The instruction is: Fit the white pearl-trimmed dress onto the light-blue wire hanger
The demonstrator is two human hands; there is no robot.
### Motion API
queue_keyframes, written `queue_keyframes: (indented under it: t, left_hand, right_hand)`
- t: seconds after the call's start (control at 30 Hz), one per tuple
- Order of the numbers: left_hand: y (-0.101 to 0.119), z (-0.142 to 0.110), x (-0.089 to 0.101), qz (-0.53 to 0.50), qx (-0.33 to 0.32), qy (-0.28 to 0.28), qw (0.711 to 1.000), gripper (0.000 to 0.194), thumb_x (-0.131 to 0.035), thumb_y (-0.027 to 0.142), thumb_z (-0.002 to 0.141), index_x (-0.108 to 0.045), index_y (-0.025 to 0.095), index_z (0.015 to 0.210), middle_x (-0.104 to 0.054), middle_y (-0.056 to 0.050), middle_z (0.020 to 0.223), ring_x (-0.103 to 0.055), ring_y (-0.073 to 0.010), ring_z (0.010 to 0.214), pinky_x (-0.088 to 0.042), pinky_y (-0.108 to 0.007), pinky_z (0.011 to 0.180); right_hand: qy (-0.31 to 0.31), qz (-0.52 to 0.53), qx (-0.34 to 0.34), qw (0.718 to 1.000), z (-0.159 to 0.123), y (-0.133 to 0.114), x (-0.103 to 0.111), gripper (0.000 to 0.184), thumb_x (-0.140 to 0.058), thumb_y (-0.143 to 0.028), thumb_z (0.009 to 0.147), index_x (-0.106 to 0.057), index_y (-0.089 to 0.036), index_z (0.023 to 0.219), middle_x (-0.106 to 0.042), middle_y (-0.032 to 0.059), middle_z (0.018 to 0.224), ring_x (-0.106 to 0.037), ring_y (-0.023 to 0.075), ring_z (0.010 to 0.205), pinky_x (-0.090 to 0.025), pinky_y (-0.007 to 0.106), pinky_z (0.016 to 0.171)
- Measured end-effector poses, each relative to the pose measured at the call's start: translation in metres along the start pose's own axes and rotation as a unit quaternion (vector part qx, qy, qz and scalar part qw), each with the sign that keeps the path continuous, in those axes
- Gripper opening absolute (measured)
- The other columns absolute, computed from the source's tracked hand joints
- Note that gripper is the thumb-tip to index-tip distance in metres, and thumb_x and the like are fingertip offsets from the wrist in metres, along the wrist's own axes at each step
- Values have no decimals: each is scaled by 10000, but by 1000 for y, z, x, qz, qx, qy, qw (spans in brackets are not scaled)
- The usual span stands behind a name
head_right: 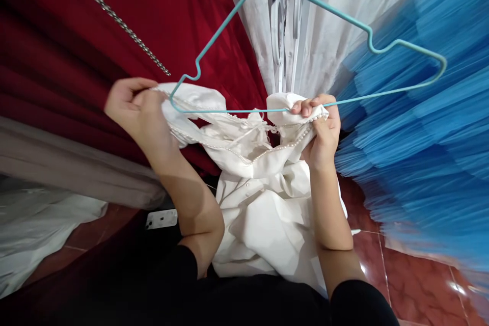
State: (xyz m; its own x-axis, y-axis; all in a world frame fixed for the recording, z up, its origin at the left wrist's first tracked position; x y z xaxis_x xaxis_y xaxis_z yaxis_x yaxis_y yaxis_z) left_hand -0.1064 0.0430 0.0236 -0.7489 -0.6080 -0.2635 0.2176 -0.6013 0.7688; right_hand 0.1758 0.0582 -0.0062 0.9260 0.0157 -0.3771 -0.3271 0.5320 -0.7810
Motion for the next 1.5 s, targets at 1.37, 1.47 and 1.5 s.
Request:
queue_keyframes:
  t: [1.37,1.47,1.5]
  left_hand:
    - [30,-88,-59,-260,202,-149,933,341,-665,505,925,-482,234,831,-496,3,717,-683,-191,844,-570,-232,555]
    - [31,-88,-57,-260,204,-150,932,325,-669,491,922,-490,237,827,-492,3,717,-685,-191,847,-569,-225,536]
    - [31,-88,-57,-261,203,-153,931,320,-668,485,924,-492,237,827,-494,2,720,-686,-190,851,-571,-225,537]
  right_hand:
    - [224,-432,145,862,64,-84,101,267,-641,-23,678,-498,-232,596,-454,-52,610,-403,83,564,-468,329,676]
    - [177,-461,153,856,73,-100,89,286,-660,-8,670,-518,-248,605,-496,-33,633,-449,111,587,-528,376,727]
    - [158,-464,151,859,76,-100,86,290,-667,-8,678,-530,-255,613,-519,-23,642,-471,126,600,-546,388,749]
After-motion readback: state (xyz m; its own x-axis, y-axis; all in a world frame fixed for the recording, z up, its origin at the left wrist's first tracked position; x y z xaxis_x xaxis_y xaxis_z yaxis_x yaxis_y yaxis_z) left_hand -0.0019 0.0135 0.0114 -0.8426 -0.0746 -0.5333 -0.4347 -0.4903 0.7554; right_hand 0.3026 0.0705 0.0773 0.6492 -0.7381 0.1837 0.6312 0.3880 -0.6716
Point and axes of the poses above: each hand's wrist, its own z-axis towards the middle knuckle, its own x-axis out of the back of the hand, y = z × x, the point moved 1 cm from there along z, towards the middle knuckle
